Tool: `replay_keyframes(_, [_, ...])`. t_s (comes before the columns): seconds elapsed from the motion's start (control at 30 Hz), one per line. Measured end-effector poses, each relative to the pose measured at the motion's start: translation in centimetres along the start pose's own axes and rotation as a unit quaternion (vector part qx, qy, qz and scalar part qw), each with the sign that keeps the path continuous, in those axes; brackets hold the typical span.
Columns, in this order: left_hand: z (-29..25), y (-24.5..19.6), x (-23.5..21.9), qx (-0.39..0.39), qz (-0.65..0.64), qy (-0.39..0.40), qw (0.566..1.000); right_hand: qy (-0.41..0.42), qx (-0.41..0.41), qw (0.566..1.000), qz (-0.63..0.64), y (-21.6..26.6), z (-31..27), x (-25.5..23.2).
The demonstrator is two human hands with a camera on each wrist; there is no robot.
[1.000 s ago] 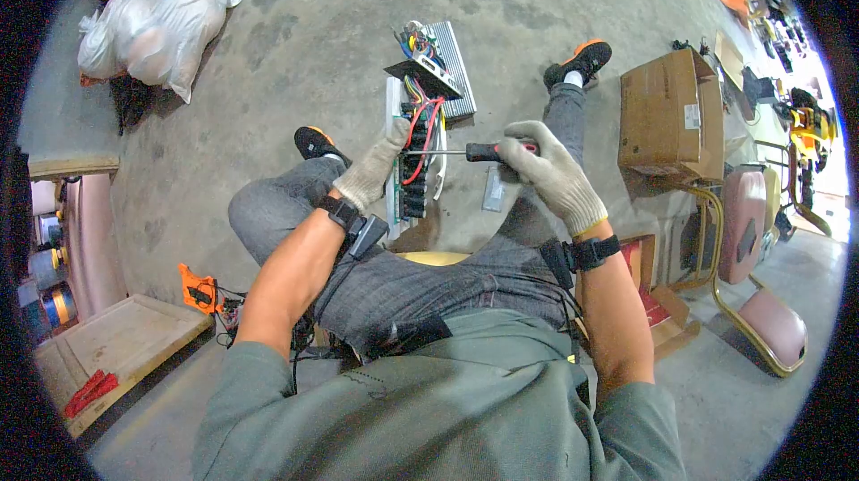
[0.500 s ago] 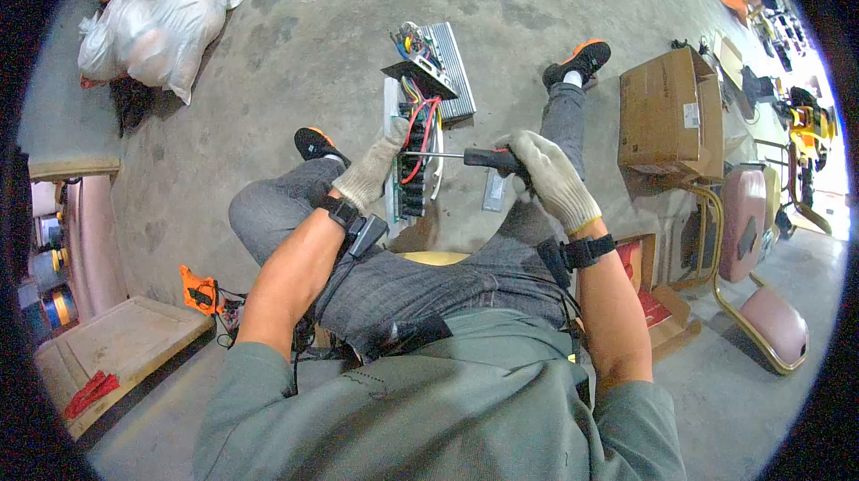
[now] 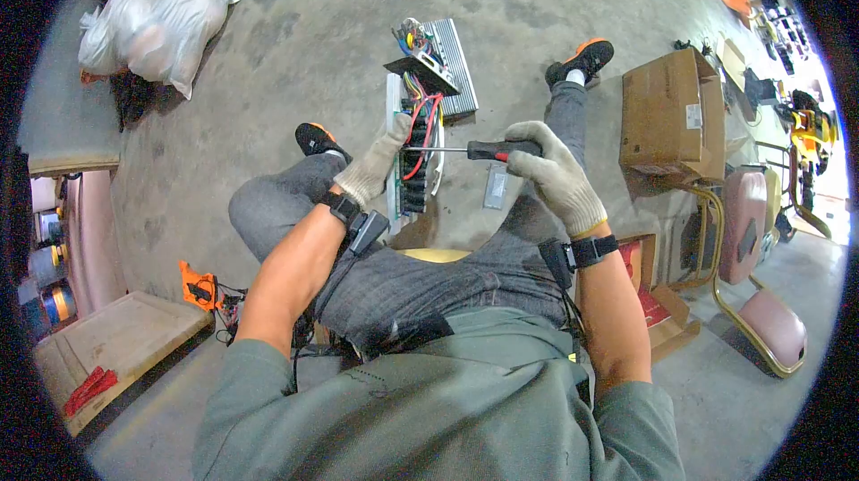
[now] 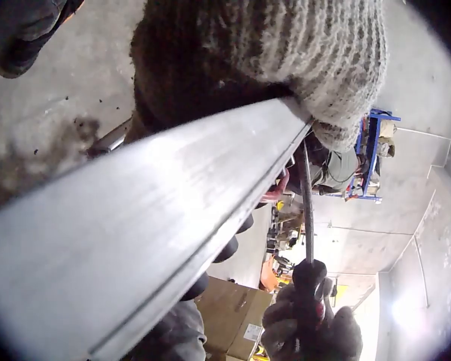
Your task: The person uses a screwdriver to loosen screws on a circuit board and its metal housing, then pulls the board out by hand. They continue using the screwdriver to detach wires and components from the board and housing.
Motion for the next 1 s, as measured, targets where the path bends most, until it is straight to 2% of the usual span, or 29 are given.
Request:
replay_keyframes(0.03, [0.0,0.1,0.0,-0.001,0.000,0.000,1.000,0.000,0.000,1.000,0.000,0.6,-0.2,0.2])
replay_keyframes(0.1, [0.0,-0.1,0.1,0.009,0.008,-0.005,1.000,0.003,0.148,0.977,0.153,1.7,-0.9,0.7])
replay_keyframes(0.13, [-0.1,-0.2,0.2,0.008,0.008,-0.004,1.000,0.002,0.148,0.977,0.154,1.7,-0.7,0.2])
replay_keyframes(0.2, [-0.4,-0.4,0.4,-0.014,-0.005,0.001,1.000,0.097,0.154,0.983,0.001,1.4,-0.2,-1.0])
replay_keyframes(0.23, [-0.3,-0.5,0.3,-0.014,-0.006,0.000,1.000,0.098,0.154,0.983,0.000,0.7,-0.1,-1.1])
replay_keyframes(0.3, [-0.4,-0.5,0.2,-0.013,-0.001,0.007,1.000,0.055,0.106,0.986,0.113,-0.7,0.1,-0.6])
replay_keyframes(0.43, [-0.2,-0.2,0.3,-0.003,-0.008,-0.008,1.000,0.012,0.067,0.992,0.110,-0.4,-0.1,-0.2])
replay_keyframes(0.5, [-0.4,-0.3,0.3,-0.042,-0.039,0.008,0.998,0.040,0.160,0.986,0.027,-0.7,0.2,-0.6])
replay_keyframes(0.53, [-0.5,-0.5,0.4,-0.041,-0.038,0.009,0.998,0.039,0.160,0.986,0.028,-0.7,0.1,-0.9])
replay_keyframes(0.57, [-0.6,-0.7,0.4,-0.039,-0.035,0.010,0.999,0.067,0.019,0.988,-0.141,-0.2,0.1,-1.1])
replay_keyframes(0.6, [-0.7,-0.7,0.3,-0.036,-0.032,0.009,0.999,0.093,-0.122,0.941,-0.302,0.2,0.0,-1.0])
replay_keyframes(0.63, [-0.6,-0.5,0.2,-0.037,-0.033,0.007,0.999,0.096,-0.122,0.941,-0.301,-0.3,0.1,-0.9])
replay_keyframes(0.67, [-0.3,-0.2,0.0,-0.039,-0.035,0.013,0.999,0.065,-0.046,0.987,-0.137,-1.3,0.2,-1.0])
replay_keyframes(0.7, [-0.1,0.0,-0.1,-0.040,-0.038,0.020,0.998,0.030,0.031,0.999,0.032,-1.2,0.1,-0.7])
replay_keyframes(0.73, [0.0,0.2,-0.2,-0.040,-0.038,0.020,0.998,0.031,0.031,0.999,0.031,-0.6,-0.1,-0.3])
replay_keyframes(0.8, [0.2,0.4,-0.4,-0.031,-0.013,-0.006,0.999,0.009,0.111,0.981,0.161,0.7,-0.7,0.5])
replay_keyframes(0.83, [0.1,0.3,-0.3,-0.031,-0.012,-0.005,0.999,0.008,0.110,0.981,0.162,1.2,-0.6,0.2])
replay_keyframes(0.9, [0.0,0.1,0.0,-0.011,-0.024,0.006,1.000,0.087,0.173,0.981,0.025,1.5,-0.4,-0.6])
replay_keyframes(0.93, [-0.1,-0.1,0.1,-0.011,-0.024,0.006,1.000,0.087,0.173,0.981,0.024,0.9,-0.4,-0.8])
replay_keyframes(1.0, [-0.3,-0.3,0.1,-0.027,-0.019,0.005,0.999,0.049,0.121,0.985,0.112,-0.5,-0.2,-0.5])
Point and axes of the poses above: each hand's wrist, its own z-axis towards the middle knuckle, its own x-axis out of the palm, y = z × x, the point moved 2 cm from there along z, towards the middle knuckle, and after that the axes turned 1 degree about -z, right-handed, at the moved point
